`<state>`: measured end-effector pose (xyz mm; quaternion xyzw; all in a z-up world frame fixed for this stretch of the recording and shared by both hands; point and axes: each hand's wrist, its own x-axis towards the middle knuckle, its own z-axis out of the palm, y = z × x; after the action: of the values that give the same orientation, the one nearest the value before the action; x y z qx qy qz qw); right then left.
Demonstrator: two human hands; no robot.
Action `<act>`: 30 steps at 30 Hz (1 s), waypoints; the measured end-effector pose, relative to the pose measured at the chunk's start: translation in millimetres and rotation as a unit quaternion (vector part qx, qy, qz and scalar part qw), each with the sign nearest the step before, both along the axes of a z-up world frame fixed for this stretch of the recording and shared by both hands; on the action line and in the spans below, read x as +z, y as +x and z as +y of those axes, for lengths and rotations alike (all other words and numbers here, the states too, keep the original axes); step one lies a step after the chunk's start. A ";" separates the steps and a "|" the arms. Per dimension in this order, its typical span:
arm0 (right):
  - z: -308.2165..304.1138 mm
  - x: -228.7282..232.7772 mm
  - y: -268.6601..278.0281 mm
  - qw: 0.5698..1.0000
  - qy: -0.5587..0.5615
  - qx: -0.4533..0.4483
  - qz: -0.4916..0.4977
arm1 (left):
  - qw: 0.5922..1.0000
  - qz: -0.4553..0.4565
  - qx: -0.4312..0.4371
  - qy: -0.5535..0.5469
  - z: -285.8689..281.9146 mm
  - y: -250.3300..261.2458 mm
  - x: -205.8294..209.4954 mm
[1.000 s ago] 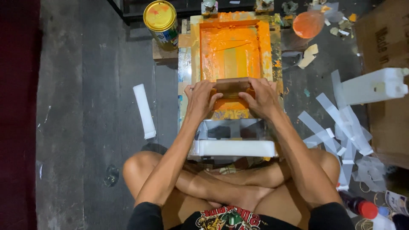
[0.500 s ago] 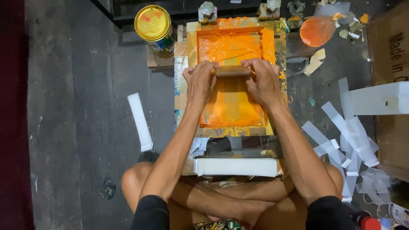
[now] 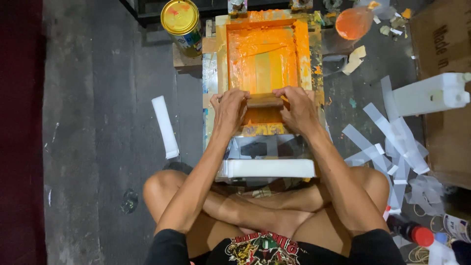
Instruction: The person sits cross-legged on the floor and uses a squeegee to spread orange ink across a screen printing frame. They then lift the frame to reveal a white rectangular object underneath, which they inspect and handle with their hands.
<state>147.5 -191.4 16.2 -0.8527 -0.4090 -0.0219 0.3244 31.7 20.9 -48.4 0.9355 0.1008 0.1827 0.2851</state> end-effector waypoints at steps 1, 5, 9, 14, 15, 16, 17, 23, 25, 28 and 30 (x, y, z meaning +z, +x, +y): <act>-3.7 3.4 -7.5 1.000 0.002 -0.001 -0.003 | 1.000 -0.003 -0.001 0.002 -5.4 -7.4 6.4; -14.9 12.4 -30.8 1.000 0.006 -0.002 0.004 | 1.000 -0.014 0.015 0.012 -21.1 -28.9 11.9; -27.1 12.8 -46.1 0.998 -0.009 0.007 0.057 | 1.000 0.009 0.006 -0.029 -35.6 -47.3 34.0; -36.3 13.1 -49.1 0.994 -0.009 0.012 0.104 | 0.998 0.027 -0.004 -0.055 -32.5 -52.5 12.1; -34.7 16.6 -49.7 0.994 -0.011 0.012 0.109 | 0.998 0.025 -0.001 -0.057 -33.0 -52.3 14.3; -34.9 16.2 -49.5 0.994 -0.011 0.013 0.108 | 0.998 0.024 -0.001 -0.057 -32.8 -53.0 16.1; -34.9 15.4 -48.5 0.994 -0.015 0.015 0.110 | 0.998 0.025 -0.004 -0.055 -32.3 -52.9 17.5; -31.8 3.8 -35.7 0.996 -0.039 0.019 0.083 | 0.998 0.012 -0.030 -0.053 -27.1 -50.2 28.1; -26.2 8.6 -29.7 0.995 -0.047 0.017 0.082 | 0.999 0.013 -0.026 -0.040 -21.5 -41.1 22.1; -14.2 8.2 -13.4 0.996 -0.060 0.016 0.071 | 0.999 0.008 -0.028 -0.037 -11.6 -22.7 19.7; -4.1 4.1 4.3 0.995 -0.045 0.022 0.085 | 0.999 0.005 -0.027 -0.040 -3.0 -8.1 15.9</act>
<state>151.8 -195.4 20.3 -0.8559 -0.3992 0.0765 0.3196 23.6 17.9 -32.5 0.9266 0.0840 0.1657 0.3269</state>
